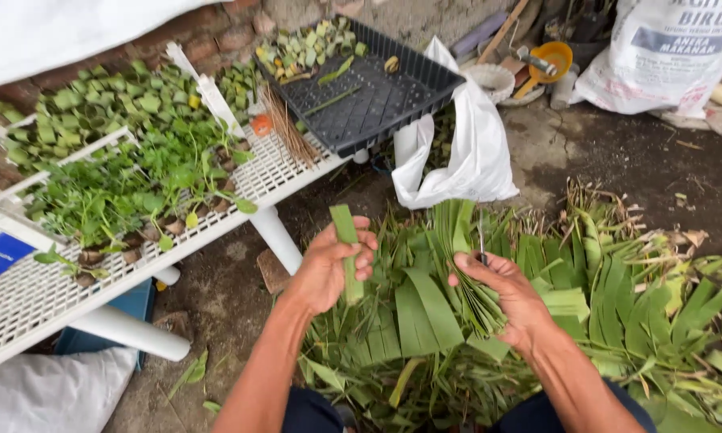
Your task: Cutting long green leaves into smaller, uniform strips using a small knife
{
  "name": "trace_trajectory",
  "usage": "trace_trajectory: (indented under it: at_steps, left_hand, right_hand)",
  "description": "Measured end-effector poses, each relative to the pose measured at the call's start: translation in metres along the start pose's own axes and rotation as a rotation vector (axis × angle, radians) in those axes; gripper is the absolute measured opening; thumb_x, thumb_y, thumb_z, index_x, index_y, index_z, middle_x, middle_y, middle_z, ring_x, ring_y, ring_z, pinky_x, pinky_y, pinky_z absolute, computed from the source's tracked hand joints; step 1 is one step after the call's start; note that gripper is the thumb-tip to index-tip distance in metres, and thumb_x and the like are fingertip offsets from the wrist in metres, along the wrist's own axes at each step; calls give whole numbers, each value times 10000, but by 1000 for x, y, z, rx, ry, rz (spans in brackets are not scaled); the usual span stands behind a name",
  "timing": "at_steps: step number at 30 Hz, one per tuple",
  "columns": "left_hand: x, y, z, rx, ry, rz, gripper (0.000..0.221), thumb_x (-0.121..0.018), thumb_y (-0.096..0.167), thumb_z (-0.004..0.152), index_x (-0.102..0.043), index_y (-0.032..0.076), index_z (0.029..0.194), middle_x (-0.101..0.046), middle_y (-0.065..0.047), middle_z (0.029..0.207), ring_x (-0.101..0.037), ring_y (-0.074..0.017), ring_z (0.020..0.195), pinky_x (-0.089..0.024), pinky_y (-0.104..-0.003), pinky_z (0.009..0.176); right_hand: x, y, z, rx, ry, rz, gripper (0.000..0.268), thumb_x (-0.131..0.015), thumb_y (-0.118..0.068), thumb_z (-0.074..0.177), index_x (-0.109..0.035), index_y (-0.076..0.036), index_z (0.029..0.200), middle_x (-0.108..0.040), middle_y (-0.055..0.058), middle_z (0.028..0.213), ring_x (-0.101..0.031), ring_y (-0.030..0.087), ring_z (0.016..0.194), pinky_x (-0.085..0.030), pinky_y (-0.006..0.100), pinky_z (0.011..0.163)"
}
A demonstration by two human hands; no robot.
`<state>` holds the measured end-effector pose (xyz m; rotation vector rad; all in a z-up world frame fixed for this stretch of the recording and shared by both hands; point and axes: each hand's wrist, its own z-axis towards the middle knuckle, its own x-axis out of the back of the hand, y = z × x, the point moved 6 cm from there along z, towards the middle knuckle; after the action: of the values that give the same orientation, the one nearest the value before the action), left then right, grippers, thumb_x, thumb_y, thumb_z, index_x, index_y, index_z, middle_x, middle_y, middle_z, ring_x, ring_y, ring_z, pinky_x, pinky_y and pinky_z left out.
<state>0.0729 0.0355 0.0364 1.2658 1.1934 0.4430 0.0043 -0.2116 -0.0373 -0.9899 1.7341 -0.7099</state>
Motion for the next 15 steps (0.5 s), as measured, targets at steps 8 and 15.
trace_trajectory:
  at_steps: [8,15]
  left_hand:
    - [-31,149,116,-139,44,648,414,-451,82,1057,-441,-13,1460,-635,-146,940,-628,-217,724,-541,-341,619]
    - [52,103,302,-13,156,1573,579,-457,106,1077,-203,69,1596,-298,-192,1600,-527,-453,1253,-548,-666,978]
  right_hand:
    - [0,-19,0,-131,270,-273,293,-799,-405,711,-756,-118,754,-799,23,1380,-551,281,1427,-248,718,1136]
    - [-16,-25,17,-84,165,181,218,-792,-119,848,-740,-41,1045,-762,186,809,-630,236,584,-462,373,458]
